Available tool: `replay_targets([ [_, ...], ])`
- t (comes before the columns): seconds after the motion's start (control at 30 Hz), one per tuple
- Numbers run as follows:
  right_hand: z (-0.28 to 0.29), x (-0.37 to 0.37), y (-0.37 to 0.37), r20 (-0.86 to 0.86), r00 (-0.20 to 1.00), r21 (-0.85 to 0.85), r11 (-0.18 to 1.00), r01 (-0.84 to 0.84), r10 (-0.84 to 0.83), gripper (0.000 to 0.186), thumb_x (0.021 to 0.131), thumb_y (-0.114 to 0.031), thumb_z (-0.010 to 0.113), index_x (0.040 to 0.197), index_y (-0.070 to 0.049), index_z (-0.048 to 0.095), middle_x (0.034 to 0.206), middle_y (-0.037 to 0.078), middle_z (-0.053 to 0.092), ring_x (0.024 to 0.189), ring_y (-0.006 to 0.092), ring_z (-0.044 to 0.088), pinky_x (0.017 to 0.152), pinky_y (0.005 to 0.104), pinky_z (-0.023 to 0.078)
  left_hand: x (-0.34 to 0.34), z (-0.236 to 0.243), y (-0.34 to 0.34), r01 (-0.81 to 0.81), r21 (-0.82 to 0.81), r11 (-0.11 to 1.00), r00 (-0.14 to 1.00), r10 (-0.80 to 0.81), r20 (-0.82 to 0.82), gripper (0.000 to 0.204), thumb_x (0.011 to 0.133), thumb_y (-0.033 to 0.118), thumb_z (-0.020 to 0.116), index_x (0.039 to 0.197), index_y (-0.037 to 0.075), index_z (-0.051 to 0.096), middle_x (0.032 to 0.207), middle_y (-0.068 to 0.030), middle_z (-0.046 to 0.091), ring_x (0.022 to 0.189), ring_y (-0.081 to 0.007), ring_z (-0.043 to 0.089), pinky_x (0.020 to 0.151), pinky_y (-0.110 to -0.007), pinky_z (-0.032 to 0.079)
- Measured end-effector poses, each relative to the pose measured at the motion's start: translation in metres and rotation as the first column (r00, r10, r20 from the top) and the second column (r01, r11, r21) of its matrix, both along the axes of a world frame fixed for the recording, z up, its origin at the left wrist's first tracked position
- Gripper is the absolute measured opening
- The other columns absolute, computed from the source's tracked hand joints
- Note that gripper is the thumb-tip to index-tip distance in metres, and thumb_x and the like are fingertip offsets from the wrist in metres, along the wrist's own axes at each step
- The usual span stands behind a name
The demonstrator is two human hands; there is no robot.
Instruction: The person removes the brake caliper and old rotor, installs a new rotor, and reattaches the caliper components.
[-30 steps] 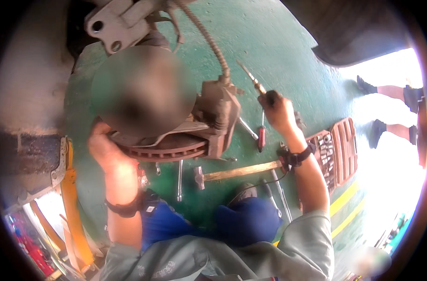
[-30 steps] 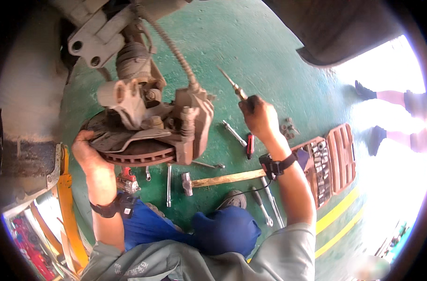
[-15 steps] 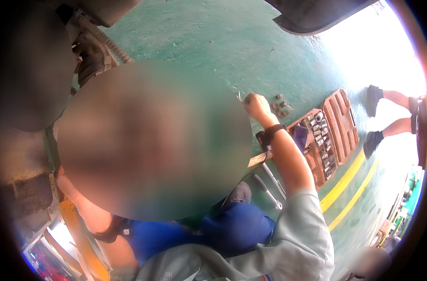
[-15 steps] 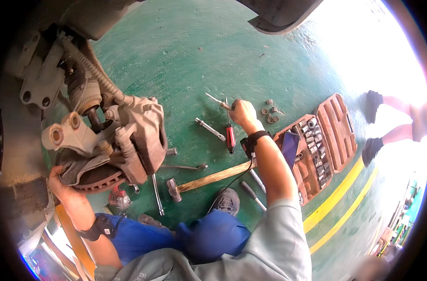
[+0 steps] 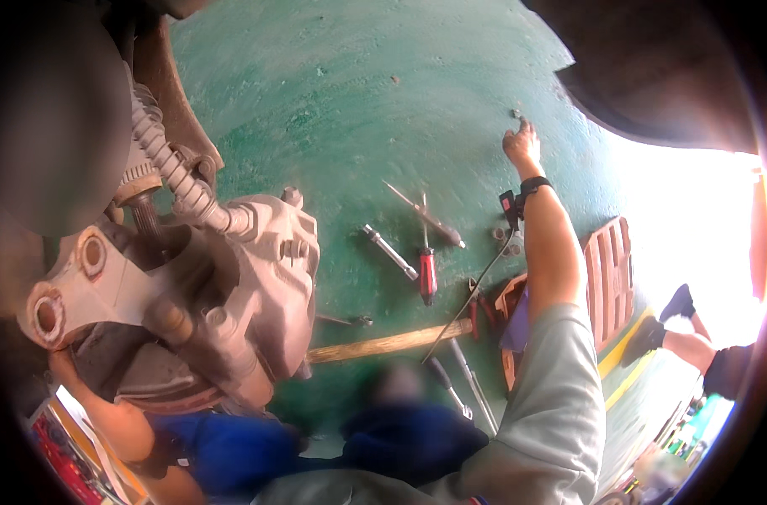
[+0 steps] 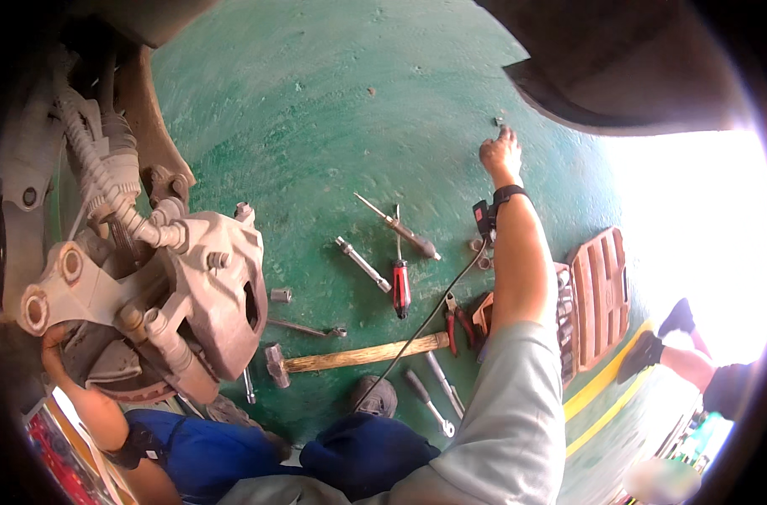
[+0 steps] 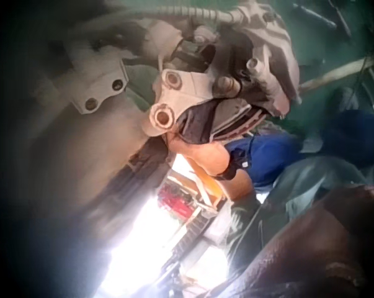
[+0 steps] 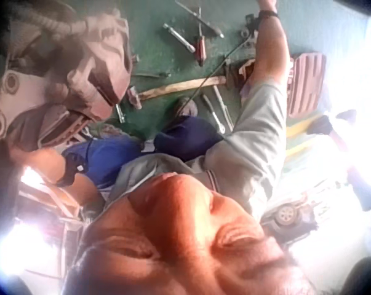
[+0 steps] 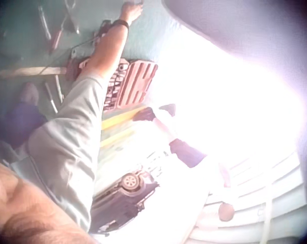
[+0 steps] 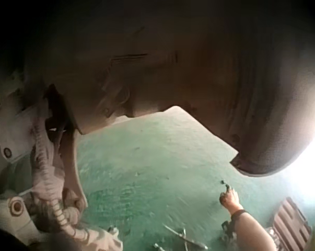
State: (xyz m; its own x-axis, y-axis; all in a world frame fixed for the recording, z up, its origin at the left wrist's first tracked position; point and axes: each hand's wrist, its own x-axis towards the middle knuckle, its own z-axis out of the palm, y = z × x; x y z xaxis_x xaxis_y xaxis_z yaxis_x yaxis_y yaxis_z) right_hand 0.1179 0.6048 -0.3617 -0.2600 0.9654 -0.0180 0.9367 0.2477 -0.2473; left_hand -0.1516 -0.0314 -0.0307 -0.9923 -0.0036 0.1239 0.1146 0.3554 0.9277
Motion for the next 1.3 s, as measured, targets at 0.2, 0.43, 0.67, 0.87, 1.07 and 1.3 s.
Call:
replay_targets([
  [0.2, -0.013, -0.022, 0.041, 0.069, 0.99, -0.017, 0.993, -0.118, 0.119, 0.065, 0.092, -0.033, 0.05, 0.149, -0.009, 0.03, 0.155, 0.019, 0.028, 0.14, 0.0428, 0.031, 0.113, 0.0497, 0.031, 0.031, 0.002, 0.003, -0.041, -0.548, 0.836, 0.944, -0.148, -0.296, 0.033, 0.084, 0.021, 0.048, 0.11, 0.001, 0.057, 0.115, -0.0133, 0.058, 0.11, -0.0269, 0.057, 0.098, -0.039, 0.045],
  [0.43, -0.021, -0.017, 0.028, 0.158, 0.974, 0.017, 0.986, -0.164, 0.16, 0.03, 0.09, -0.022, 0.055, 0.111, -0.004, 0.063, 0.12, 0.019, 0.063, 0.115, 0.0363, 0.058, 0.096, 0.0438, 0.048, 0.034, 0.003, 0.004, -0.064, -0.7, 0.711, 0.894, -0.27, -0.356, 0.037, 0.084, 0.017, 0.044, 0.115, -0.001, 0.055, 0.119, -0.015, 0.057, 0.114, -0.0284, 0.056, 0.101, -0.04, 0.042],
  [0.67, -0.009, -0.004, -0.015, 0.179, 0.938, 0.188, 0.926, -0.328, 0.296, 0.023, 0.084, -0.009, 0.057, 0.104, -0.004, 0.066, 0.103, 0.023, 0.067, 0.099, 0.039, 0.064, 0.088, 0.0448, 0.052, 0.04, 0.015, 0.007, -0.061, -0.75, 0.659, 0.851, -0.358, -0.383, 0.041, 0.084, 0.013, 0.041, 0.12, -0.002, 0.054, 0.123, -0.0167, 0.056, 0.117, -0.0299, 0.055, 0.105, -0.041, 0.039],
  [0.87, 0.044, -0.032, -0.116, -0.607, 0.795, -0.482, 0.785, -0.39, 0.022, 0.012, 0.089, -0.009, 0.056, 0.088, -0.002, 0.066, 0.079, 0.009, 0.063, 0.07, 0.0175, 0.063, 0.064, 0.0269, 0.051, 0.026, 0.001, 0.006, -0.008, -0.82, 0.572, 0.792, -0.497, -0.354, 0.046, 0.083, 0.009, 0.037, 0.124, -0.004, 0.053, 0.127, -0.0181, 0.055, 0.12, -0.0312, 0.053, 0.108, -0.042, 0.036],
  [1.07, 0.053, -0.113, -0.298, -0.404, 0.542, -0.772, -0.044, -0.634, -0.737, 0.008, 0.089, -0.003, 0.055, 0.084, -0.001, 0.062, 0.076, 0.005, 0.059, 0.065, 0.0145, 0.059, 0.055, 0.0262, 0.047, 0.011, -0.004, -0.002, 0.183, -0.598, 0.78, 0.86, -0.422, -0.287, 0.058, 0.069, 0.002, 0.042, 0.126, -0.003, 0.051, 0.124, -0.0173, 0.053, 0.124, -0.0305, 0.048, 0.111, -0.037, 0.031],
  [1.3, 0.077, -0.208, -0.505, -0.494, 0.756, -0.747, -0.234, -0.622, -0.43, 0.006, 0.086, -0.002, 0.056, 0.087, 0.0, 0.062, 0.081, 0.006, 0.061, 0.07, 0.0147, 0.061, 0.061, 0.025, 0.05, -0.03, -0.034, 0.039, -0.141, -0.13, 0.981, 0.98, 0.12, -0.161, 0.022, 0.081, 0.011, 0.058, 0.094, -0.003, 0.067, 0.094, -0.0223, 0.064, 0.093, -0.0373, 0.061, 0.084, -0.045, 0.047],
])
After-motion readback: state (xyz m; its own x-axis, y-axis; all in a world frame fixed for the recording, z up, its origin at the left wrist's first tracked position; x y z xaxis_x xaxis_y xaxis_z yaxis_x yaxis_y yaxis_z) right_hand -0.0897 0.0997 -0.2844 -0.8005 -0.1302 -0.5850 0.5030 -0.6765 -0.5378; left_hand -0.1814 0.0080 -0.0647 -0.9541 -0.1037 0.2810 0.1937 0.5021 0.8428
